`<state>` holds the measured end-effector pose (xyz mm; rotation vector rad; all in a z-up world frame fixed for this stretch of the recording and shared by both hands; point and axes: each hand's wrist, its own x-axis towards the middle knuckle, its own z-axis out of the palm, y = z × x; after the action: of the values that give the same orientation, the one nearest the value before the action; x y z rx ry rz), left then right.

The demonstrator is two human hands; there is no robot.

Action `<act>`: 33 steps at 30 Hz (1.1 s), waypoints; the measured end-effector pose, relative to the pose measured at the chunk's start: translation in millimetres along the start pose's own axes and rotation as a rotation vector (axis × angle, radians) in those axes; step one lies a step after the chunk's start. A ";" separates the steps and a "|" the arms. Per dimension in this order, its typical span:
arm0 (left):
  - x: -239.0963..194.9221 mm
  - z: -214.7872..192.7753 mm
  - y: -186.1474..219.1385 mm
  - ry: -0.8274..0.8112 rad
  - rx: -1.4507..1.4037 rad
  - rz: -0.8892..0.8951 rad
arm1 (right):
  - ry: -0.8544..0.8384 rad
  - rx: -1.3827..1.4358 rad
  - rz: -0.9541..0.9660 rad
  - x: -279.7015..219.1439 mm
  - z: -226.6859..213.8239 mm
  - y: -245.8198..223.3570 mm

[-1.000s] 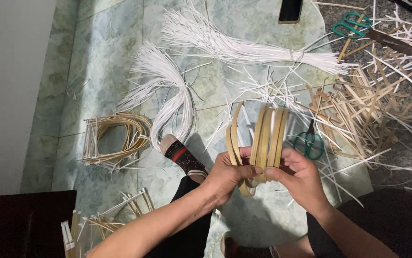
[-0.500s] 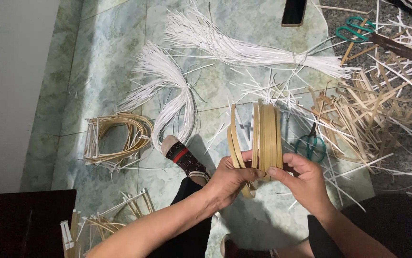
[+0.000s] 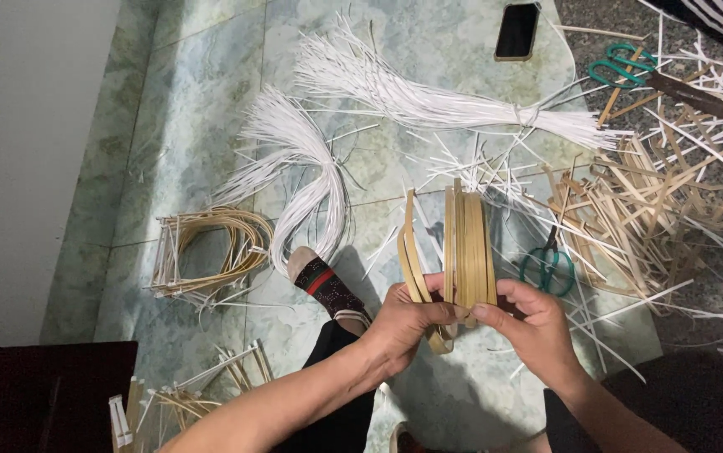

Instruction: The recorder is assembling circular or curved frames using bamboo strips, wrapping them with white plastic or paper tape to secure them.

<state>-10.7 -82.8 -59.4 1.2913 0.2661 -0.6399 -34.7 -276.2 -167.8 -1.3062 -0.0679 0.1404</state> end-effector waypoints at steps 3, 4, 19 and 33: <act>0.1 0.6 -0.8 -0.002 -0.024 0.004 | 0.013 0.015 0.009 -1.1 -0.3 5.5; 0.1 1.0 -0.4 -0.004 -0.028 -0.001 | 0.019 0.030 0.006 -1.4 0.1 5.9; 2.5 -1.4 -7.3 0.020 -0.037 0.001 | 0.068 -0.152 -0.135 -2.2 6.7 -10.1; 3.1 -5.2 -9.4 0.031 -0.011 0.018 | 0.014 -0.119 -0.098 1.0 8.0 -9.9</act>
<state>-12.8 -80.0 -70.0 1.2930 0.2823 -0.6026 -34.1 -270.9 -156.2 -1.4195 -0.1301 0.0438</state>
